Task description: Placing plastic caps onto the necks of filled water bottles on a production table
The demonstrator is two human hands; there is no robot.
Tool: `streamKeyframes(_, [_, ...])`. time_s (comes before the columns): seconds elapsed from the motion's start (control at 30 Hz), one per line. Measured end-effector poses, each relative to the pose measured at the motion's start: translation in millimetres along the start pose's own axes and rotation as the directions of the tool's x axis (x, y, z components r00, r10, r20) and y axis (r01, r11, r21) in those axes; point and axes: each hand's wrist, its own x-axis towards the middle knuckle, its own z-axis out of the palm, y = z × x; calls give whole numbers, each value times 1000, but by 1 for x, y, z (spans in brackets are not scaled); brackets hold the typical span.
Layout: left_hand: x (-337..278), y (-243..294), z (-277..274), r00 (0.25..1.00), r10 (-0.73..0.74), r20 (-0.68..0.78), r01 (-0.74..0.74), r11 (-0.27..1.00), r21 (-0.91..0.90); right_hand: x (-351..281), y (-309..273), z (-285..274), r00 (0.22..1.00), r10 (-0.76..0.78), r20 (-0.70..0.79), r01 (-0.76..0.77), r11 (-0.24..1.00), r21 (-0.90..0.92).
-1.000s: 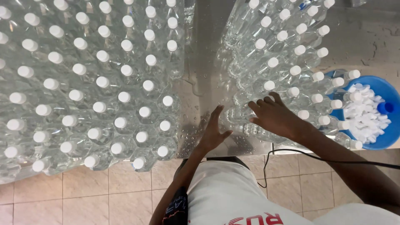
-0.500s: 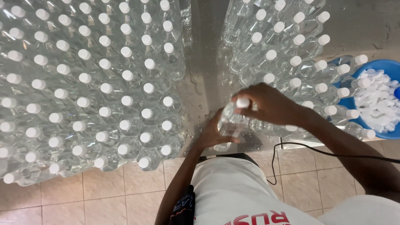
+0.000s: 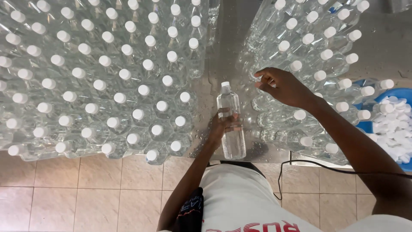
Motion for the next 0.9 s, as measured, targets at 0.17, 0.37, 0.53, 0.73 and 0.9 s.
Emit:
streamKeyframes(0.17, [-9,7,10,999,32,16,-33,993,117,12,-17,5,989,-101,104,110,991,-82])
streamKeyframes(0.37, [-18,24,13,961,177,211,-223,950,220,15,-50,-10,932,-197,304,205,979,7])
streamKeyframes(0.53, [-24,35,10,929,217,299,-272,950,155,6,-52,-28,886,-188,425,205,979,6])
streamKeyframes(0.73, [-46,65,21,899,146,414,-304,886,349,-16,-50,-23,908,144,393,25,918,-395])
streamKeyframes(0.9, [-55,77,30,853,93,513,-256,931,258,-40,-61,-28,976,77,205,111,632,-767])
